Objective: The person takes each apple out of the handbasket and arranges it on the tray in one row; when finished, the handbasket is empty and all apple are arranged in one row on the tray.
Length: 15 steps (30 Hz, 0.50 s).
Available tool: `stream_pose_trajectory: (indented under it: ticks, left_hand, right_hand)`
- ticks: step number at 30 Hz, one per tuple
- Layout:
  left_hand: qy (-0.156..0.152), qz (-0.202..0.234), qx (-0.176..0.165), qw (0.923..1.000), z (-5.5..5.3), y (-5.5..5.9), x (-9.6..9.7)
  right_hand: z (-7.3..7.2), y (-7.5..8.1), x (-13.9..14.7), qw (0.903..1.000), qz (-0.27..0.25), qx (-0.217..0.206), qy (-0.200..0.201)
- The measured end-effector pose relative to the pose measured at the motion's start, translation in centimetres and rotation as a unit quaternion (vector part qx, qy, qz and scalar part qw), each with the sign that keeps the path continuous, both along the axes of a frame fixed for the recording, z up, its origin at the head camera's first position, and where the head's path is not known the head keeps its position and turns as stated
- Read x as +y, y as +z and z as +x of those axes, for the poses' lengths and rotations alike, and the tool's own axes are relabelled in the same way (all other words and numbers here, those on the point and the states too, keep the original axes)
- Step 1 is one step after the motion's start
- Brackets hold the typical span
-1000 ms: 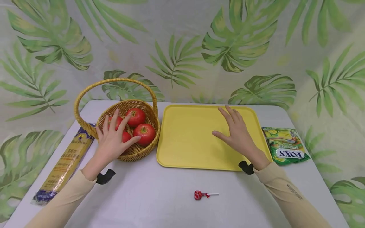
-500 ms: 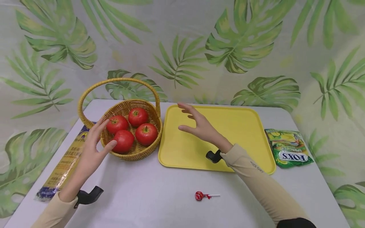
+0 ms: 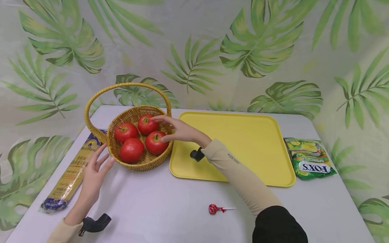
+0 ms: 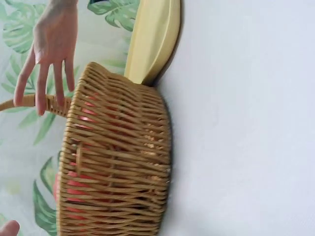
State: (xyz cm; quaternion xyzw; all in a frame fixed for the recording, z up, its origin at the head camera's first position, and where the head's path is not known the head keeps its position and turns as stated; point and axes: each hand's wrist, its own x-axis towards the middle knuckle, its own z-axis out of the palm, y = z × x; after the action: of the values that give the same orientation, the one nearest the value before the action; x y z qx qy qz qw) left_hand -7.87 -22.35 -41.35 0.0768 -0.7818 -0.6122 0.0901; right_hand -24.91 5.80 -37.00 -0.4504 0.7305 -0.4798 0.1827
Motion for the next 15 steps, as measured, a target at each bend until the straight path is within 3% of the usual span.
stream_pose_trajectory:
  ticks: [7,15]
  left_hand:
    - [-0.027,0.017,-0.062,0.9976,-1.2,-2.0,0.1]
    - [-0.049,0.05,-0.081,0.9942,-2.3,-2.9,0.0]
  right_hand:
    - [-1.9,-0.3,-2.8,0.9927,0.072,-0.049,0.083]
    - [-2.3,-0.6,-4.9,0.9782,0.161,-0.072,0.11]
